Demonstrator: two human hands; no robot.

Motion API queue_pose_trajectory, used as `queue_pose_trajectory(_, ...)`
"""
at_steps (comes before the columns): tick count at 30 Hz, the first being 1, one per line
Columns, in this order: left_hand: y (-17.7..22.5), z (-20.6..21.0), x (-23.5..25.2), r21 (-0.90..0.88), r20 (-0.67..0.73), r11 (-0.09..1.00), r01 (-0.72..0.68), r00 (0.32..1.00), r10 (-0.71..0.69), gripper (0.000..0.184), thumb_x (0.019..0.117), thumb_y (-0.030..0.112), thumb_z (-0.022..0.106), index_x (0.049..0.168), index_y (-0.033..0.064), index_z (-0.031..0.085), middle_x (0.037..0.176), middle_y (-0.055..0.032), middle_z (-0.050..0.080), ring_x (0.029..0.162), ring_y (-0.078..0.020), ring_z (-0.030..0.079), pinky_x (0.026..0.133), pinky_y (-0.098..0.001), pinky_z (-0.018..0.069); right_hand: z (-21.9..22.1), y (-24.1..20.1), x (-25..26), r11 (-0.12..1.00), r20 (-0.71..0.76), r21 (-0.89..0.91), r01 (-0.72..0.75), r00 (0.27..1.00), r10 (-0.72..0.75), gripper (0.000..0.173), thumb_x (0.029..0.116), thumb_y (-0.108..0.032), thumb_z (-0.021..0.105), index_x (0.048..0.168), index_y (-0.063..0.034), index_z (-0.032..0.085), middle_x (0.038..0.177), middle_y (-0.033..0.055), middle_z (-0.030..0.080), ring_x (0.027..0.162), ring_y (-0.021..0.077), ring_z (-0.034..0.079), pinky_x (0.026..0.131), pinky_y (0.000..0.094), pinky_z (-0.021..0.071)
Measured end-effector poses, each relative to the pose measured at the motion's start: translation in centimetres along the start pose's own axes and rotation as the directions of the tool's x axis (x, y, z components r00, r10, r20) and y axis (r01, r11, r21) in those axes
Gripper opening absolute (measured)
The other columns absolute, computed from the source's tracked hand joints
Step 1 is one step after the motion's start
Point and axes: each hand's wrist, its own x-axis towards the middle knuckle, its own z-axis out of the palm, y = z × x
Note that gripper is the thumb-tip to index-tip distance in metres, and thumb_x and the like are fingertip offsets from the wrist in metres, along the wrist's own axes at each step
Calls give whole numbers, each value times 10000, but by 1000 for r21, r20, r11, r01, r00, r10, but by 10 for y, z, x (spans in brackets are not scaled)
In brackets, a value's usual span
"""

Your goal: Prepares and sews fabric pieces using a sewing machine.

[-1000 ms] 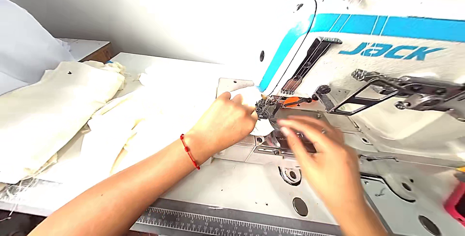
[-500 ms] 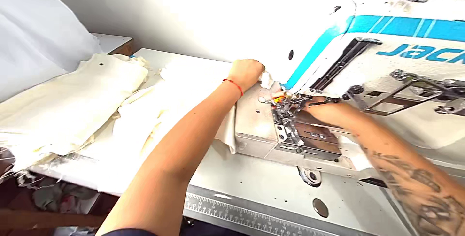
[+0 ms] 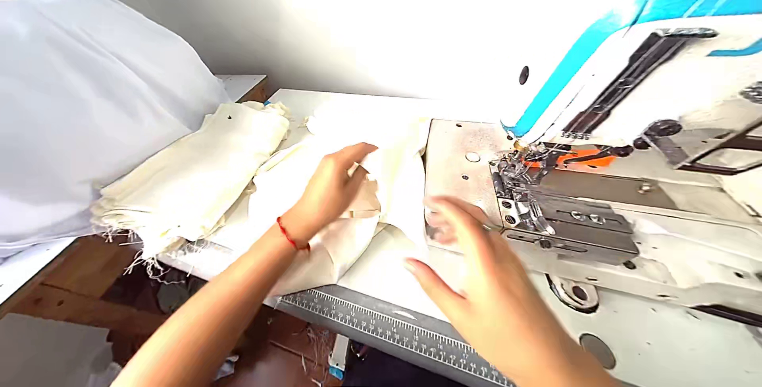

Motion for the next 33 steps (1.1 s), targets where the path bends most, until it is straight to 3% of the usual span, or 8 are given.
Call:
queue_pose_trajectory(5,85,-16,-9,79,-1,945,-317,948,318,187,948,157,598,1084,55,676,857,15,664,731,-6,604,645,-155,519,19,-3,14,992,-187,-117,-40,982,18,240,823,-190,679,1006,-40,717,849,82,694,739,176,683,639,292,568)
queue_pose_trajectory(9,73,-1,-27,403,20,871,-280,955,297,322,827,374,716,1047,142,750,971,-34,688,835,-177,637,683,-361,478,-57,-24,-10,817,228,517,-255,961,156,169,924,-72,490,898,-57,656,741,-79,595,683,-87,555,604,121,455)
queue_pose_trajectory(12,74,22,-34,-147,-67,983,-107,993,98,40,836,124,690,810,119,659,931,31,731,934,-54,690,842,-262,569,-96,-48,-22,725,386,592,-351,914,126,127,948,-52,496,951,26,597,712,-29,541,637,-71,490,574,123,391)
queue_pose_trajectory(14,90,14,-27,-394,-109,916,-79,993,38,104,863,96,670,774,127,626,732,67,649,712,26,635,648,-161,545,-99,-43,-31,790,323,503,-350,924,203,231,947,-90,614,1135,44,603,785,16,639,672,-39,571,589,140,471)
queue_pose_trajectory(19,96,-20,45,476,-32,788,-391,887,460,87,770,143,641,753,58,645,577,-61,568,506,-199,567,452,-356,373,-69,0,-50,803,204,476,-359,933,296,225,909,-89,551,1085,-46,684,891,-66,700,782,-72,635,678,133,538)
queue_pose_trajectory(23,80,3,61,548,232,795,-262,960,156,356,874,35,739,1222,-5,678,1272,-261,645,1232,-478,590,1091,-694,371,-38,15,-53,563,330,590,-579,809,487,218,987,-130,519,1066,-78,715,855,-77,712,746,-21,671,653,173,563)
queue_pose_trajectory(27,107,44,-37,203,-29,974,-104,993,112,187,963,251,679,1001,68,691,886,-50,692,788,-141,675,683,-302,576,-28,21,-66,345,356,742,-575,774,524,173,1014,-151,597,1087,-43,711,905,-27,743,801,59,725,727,243,626)
queue_pose_trajectory(33,115,105,-116,-114,-242,992,59,967,-86,203,950,230,685,972,45,607,901,-55,653,788,-6,626,701,-111,529,-23,15,-89,368,251,849,-380,902,352,265,1021,-252,605,1186,-64,693,1174,-34,707,1069,42,668,942,255,568)
